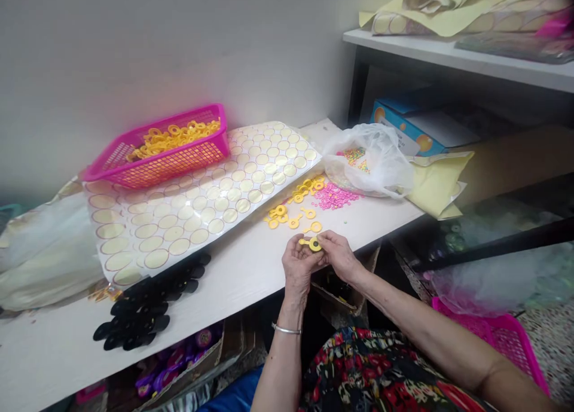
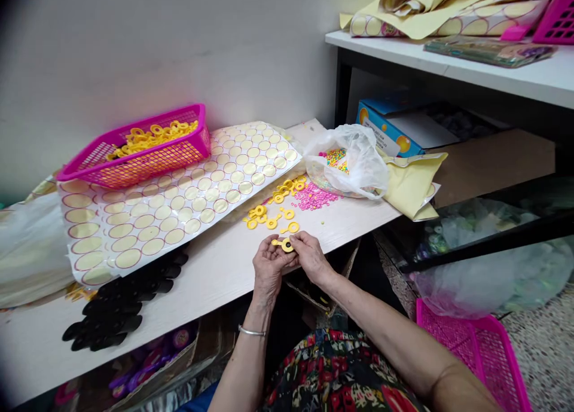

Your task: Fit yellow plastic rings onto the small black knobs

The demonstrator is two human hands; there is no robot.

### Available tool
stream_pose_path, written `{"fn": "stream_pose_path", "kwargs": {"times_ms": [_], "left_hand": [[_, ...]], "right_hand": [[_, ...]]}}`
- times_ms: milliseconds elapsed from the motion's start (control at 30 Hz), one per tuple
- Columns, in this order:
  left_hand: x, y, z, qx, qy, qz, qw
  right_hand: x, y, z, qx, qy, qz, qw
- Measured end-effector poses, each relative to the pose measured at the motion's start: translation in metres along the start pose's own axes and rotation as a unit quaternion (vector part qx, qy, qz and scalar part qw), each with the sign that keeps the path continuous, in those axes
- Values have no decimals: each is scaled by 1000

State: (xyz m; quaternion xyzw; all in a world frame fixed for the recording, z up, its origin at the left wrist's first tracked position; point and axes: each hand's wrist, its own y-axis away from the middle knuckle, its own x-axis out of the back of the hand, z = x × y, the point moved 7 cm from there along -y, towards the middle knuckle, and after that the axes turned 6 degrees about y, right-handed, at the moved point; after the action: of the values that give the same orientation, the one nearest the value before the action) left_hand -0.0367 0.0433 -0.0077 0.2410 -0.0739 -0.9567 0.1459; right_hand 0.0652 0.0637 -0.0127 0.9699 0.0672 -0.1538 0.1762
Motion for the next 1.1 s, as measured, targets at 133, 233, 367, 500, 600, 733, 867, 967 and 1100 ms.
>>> {"fn": "stream_pose_path", "kwargs": {"times_ms": [133,233,367,500,600,733,867,967,1100], "left_hand": [[-4,9,-1,-8,-32,-6,999],[-6,15,2,-26,-56,-36,997],[-12,26,21,-84,-133,-126,979],[-23,41,33,-99,-205,-228,947],[-27,51,42,-148,-238,-248,927],[-33,59,43,-174,-304,-269,897],[-41,64,42,-182,-351,-291,871],[-49,69,42,-185,-362,-315,857],[-62,80,44,-204,-381,-358,828]], "right_hand": [[-2,22,0,-4,-92,-3,996],[-1,31,-6,-8,-73,-29,997],[8,27,-13,-28,31,-32,999],[0,23,-11,-118,6,-136,984],[-8,28,-14,-163,-33,-266,949],[-3,34,-19,-170,1,-386,907],[2,38,-28,-136,56,-440,886],[2,42,-33,-113,81,-455,880],[0,55,-34,-105,116,-497,854]]}}
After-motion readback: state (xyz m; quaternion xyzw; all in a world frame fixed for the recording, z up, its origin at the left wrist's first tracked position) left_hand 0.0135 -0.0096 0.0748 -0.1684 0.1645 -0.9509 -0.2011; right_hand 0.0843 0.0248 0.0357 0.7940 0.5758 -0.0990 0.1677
